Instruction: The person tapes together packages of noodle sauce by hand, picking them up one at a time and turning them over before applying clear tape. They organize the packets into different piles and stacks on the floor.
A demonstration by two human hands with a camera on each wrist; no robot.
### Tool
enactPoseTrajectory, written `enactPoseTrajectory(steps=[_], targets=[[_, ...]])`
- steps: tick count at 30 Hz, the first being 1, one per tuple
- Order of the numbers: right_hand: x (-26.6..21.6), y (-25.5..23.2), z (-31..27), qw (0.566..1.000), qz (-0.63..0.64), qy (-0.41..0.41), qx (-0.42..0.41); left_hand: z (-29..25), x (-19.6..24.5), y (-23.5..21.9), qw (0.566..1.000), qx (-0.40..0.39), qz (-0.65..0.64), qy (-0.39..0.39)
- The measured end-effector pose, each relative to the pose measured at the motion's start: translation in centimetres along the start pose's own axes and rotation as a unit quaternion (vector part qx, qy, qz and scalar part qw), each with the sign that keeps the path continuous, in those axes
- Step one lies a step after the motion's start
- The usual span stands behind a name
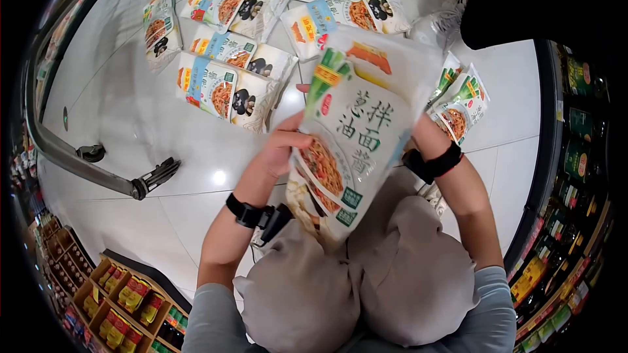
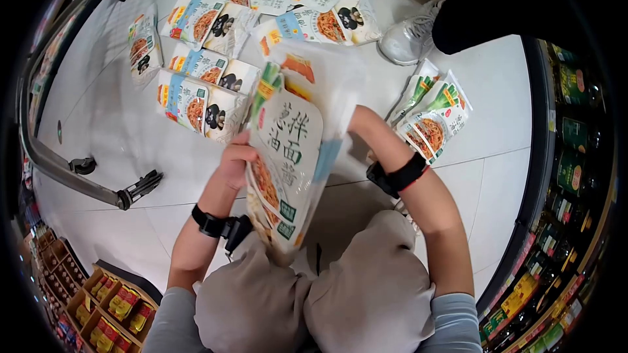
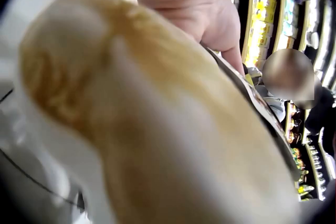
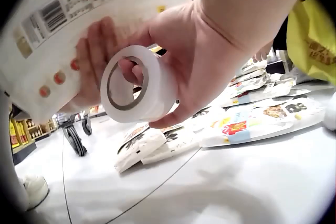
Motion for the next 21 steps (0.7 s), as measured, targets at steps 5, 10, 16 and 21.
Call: enactPoseTrajectory(steps=[5, 10, 16, 21], targets=[[-1.0, -0.5, -0.8, 0.992, -0.019, 0.122, -0.021, 1.2, -2.4, 1.1, 0.992, -0.037, -0.113, -0.039], [0.3, -1.4, -1.9, 0.975, -0.049, 0.217, -0.023, 2.2, -4.4, 0.0, 0.967, -0.104, -0.231, -0.012], [-1.8, 1.1, -4.3, 0.97, -0.001, 0.243, -0.011, 2.5, -6.8, -1.7, 0.977, 0.122, -0.139, -0.104], [2.7, -1.0, -6.7, 0.96, 0.065, 0.26, 0.078, 0.8, -7.7, -8.0, 0.882, 0.279, 0.379, -0.009]])
Point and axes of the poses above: each hand's wrist, its own z-axis towards the middle knuckle, its own y-axis out of the palm, x = y × z, the point moved 2 cm from there along z, towards the middle knuckle, and after that the axes turned 6 degrees about -y, right-handed, at the moved point
